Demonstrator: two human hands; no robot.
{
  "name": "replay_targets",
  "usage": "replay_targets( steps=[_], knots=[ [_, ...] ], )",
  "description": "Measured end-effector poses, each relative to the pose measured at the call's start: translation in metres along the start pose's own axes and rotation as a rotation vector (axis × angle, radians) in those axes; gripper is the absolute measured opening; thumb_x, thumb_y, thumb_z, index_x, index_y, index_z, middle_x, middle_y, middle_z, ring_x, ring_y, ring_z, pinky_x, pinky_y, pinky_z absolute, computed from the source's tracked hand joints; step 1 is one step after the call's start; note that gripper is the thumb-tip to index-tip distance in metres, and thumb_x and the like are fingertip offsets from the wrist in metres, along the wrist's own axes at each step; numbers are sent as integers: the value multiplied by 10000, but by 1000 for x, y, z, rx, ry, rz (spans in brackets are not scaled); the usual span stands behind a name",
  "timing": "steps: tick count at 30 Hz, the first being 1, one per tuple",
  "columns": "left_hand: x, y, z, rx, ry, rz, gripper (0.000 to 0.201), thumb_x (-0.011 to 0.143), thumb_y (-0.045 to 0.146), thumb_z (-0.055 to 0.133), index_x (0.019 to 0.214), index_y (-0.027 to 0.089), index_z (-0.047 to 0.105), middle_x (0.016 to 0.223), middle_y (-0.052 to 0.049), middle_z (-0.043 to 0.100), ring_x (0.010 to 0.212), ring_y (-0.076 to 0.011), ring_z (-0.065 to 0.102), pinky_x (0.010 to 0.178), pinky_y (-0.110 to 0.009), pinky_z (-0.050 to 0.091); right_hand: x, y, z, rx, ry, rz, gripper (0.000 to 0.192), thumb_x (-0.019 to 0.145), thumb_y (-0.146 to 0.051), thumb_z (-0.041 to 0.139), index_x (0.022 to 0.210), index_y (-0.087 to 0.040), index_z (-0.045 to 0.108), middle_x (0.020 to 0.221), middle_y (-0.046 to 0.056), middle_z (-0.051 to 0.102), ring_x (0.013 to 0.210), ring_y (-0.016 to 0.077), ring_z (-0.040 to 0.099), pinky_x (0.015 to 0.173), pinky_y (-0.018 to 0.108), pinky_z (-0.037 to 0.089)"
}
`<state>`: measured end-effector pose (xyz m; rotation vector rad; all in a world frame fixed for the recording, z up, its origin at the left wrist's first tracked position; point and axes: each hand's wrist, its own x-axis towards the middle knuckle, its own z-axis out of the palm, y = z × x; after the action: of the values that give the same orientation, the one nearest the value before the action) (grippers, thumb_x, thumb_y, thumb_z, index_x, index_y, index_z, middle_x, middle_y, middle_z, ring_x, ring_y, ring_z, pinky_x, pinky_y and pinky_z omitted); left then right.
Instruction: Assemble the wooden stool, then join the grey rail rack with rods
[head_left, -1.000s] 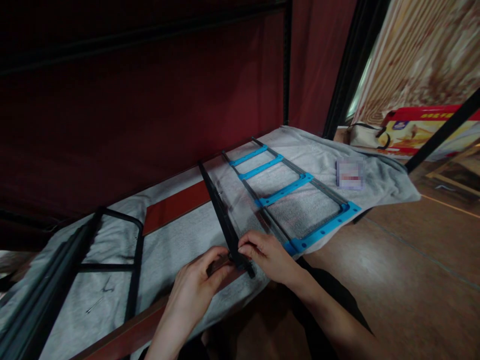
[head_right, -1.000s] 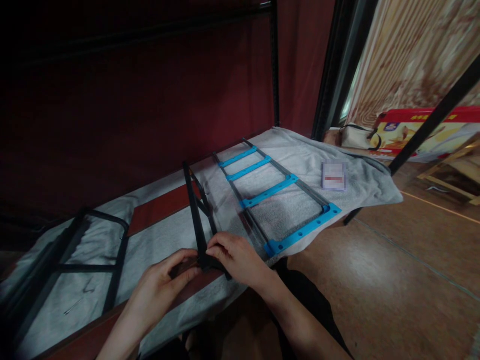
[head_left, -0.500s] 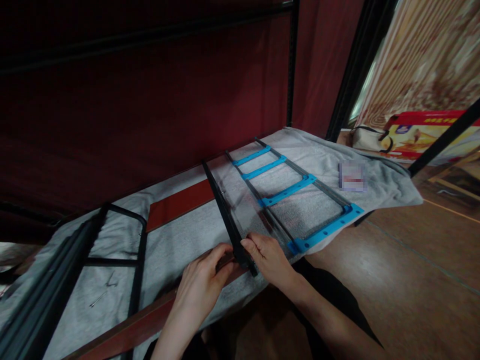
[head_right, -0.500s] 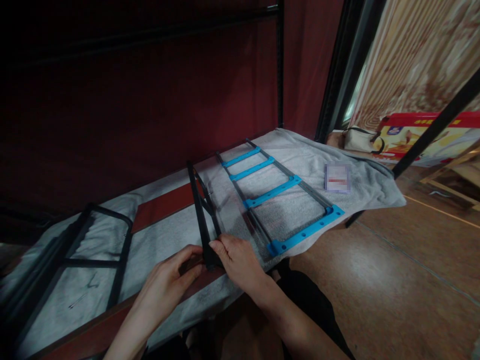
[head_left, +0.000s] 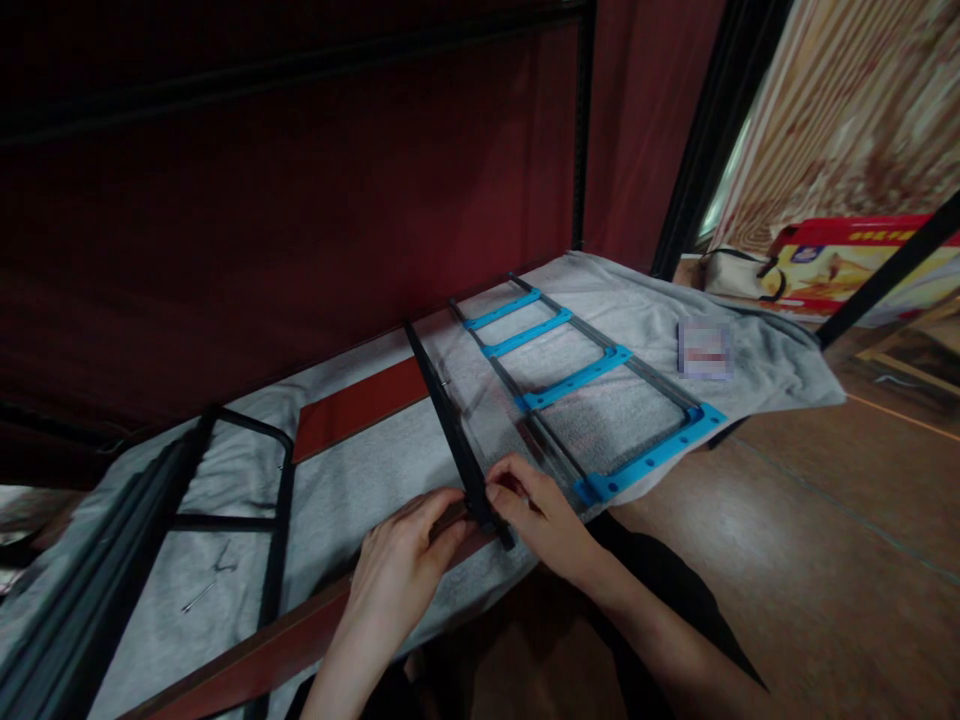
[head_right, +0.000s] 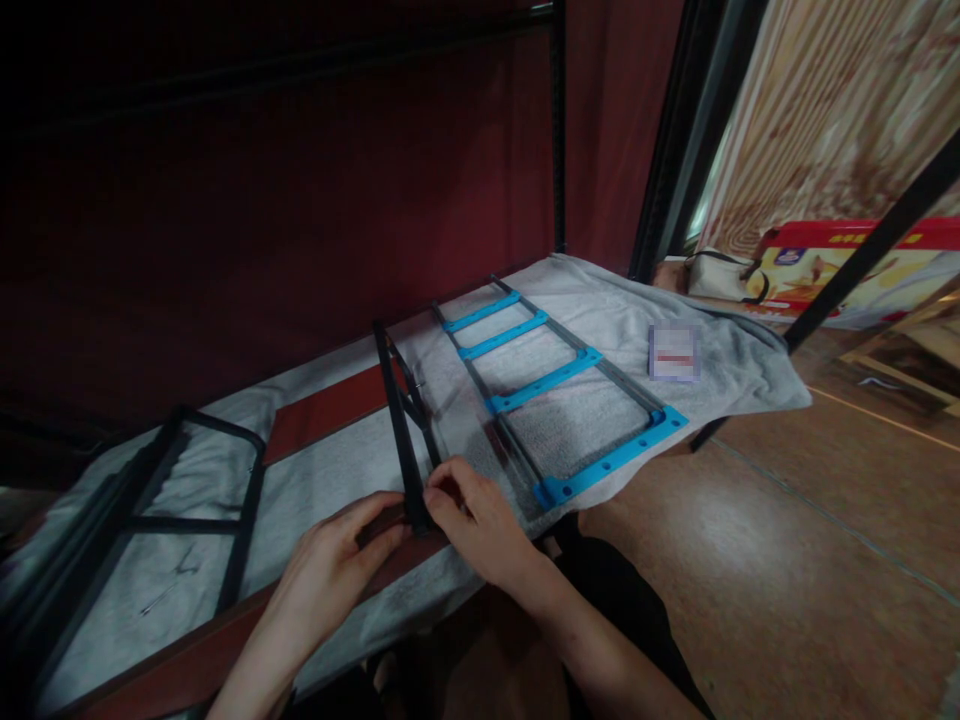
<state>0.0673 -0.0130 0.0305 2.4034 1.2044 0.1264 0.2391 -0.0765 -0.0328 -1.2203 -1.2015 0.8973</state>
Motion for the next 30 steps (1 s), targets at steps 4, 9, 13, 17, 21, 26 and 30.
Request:
replay_targets(
  steps=[4, 9, 13, 17, 21, 26, 30],
  knots=[
    [0, 4, -2, 14, -14, -23, 234, 903, 260, 491, 1081, 261, 643, 1044, 5, 758, 981, -223, 705, 791, -307, 496, 2, 5, 2, 62, -45, 11, 172, 980, -357, 496, 881, -224, 539, 697, -42, 551, 655, 120, 548, 618, 230, 410],
    [-1, 8, -2, 28, -24, -29, 189, 904, 237, 474, 1029, 255, 614, 1014, -2, 753, 939, -222, 708, 766, -306, 480, 5, 6, 6, -205, 1, -18, 333, 1007, -419, 449, 739, -226, 491, 661, -39, 512, 635, 120, 524, 604, 241, 359],
    [-1, 9, -1, 30, -23, -26, 188, 902, 231, 476, 1034, 253, 608, 1033, -9, 747, 962, -227, 703, 783, -310, 474, 5, 6, 10, -248, 11, 38, 449, 1023, -500, 365, 669, -232, 432, 602, -38, 480, 583, 125, 513, 572, 253, 344],
    [0, 9, -2, 51, -23, -46, 214, 902, 231, 479, 1064, 260, 616, 1038, -5, 749, 958, -231, 704, 783, -314, 464, 0, 4, 5, -222, 0, 49, 428, 1030, -511, 322, 745, -231, 475, 663, -22, 536, 640, 142, 546, 630, 273, 373],
    [-1, 8, -2, 60, -19, -45, 231, 908, 231, 483, 1084, 267, 628, 1055, -4, 750, 971, -232, 702, 789, -311, 454, -3, 2, -7, -68, -14, 14, 270, 1017, -444, 411, 937, -221, 542, 798, -17, 579, 759, 142, 573, 698, 265, 417],
    [-3, 8, -1, 68, -20, -19, 227, 918, 224, 476, 1067, 272, 640, 1057, -7, 750, 973, -221, 699, 786, -296, 444, -2, 5, -13, -57, -79, -29, 191, 994, -383, 485, 972, -213, 572, 862, -8, 606, 814, 136, 570, 721, 253, 431],
    [-2, 7, 0, 92, -17, -7, 236, 920, 228, 479, 1083, 269, 647, 1079, -20, 745, 994, -227, 693, 789, -299, 448, -1, 9, -10, -165, -96, -64, 264, 1022, -416, 418, 885, -220, 530, 791, -19, 554, 755, 133, 543, 693, 262, 411]
  ],
)
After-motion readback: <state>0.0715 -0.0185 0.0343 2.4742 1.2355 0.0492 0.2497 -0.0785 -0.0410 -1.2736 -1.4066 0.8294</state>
